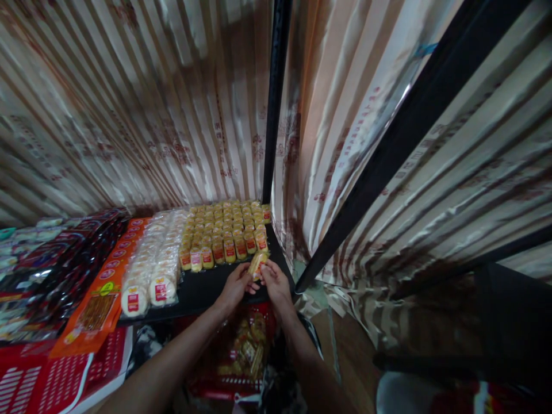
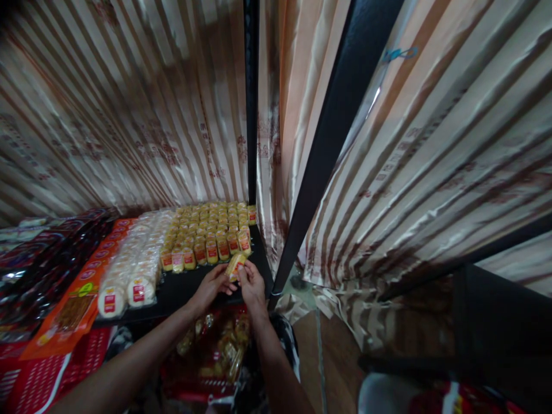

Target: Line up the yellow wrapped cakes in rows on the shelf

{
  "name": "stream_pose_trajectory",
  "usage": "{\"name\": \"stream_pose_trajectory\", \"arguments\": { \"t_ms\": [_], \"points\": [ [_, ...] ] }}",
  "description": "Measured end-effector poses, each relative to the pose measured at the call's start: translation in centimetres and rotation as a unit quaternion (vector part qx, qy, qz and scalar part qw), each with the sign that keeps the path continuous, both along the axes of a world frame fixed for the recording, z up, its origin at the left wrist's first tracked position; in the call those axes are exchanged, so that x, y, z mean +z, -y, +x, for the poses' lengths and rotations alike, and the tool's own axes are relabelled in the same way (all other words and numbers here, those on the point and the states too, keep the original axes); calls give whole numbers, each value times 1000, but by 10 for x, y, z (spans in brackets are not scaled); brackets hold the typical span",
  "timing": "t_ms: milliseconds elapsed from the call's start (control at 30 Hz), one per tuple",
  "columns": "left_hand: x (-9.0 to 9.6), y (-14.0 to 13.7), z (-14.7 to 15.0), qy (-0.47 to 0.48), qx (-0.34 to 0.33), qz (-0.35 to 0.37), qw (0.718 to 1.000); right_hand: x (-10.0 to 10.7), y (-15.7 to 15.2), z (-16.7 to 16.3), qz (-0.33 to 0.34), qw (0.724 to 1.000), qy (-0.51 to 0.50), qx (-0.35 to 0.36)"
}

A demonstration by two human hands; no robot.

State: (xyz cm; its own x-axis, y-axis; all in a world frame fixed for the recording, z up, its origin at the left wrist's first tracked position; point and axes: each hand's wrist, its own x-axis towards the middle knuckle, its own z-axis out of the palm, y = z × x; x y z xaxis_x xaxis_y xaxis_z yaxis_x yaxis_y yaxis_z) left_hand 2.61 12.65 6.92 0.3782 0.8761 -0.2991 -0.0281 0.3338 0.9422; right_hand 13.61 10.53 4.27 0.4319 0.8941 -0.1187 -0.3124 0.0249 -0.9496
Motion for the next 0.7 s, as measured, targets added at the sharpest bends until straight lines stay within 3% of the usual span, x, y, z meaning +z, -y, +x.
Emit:
{"name": "stream_pose_trajectory", "arguments": {
  "t_ms": [367,533,700],
  "points": [
    [0,-6,3,-88,-17,96,991,0,-6,4,4,1000,-5,-27],
    [-5,-9,7,-140,16,108,984,-3,-9,2,1,999,-13,-32],
    [8,-21,7,-148,12,144,978,-6,-12,5,1,998,24,-59]
  ]
}}
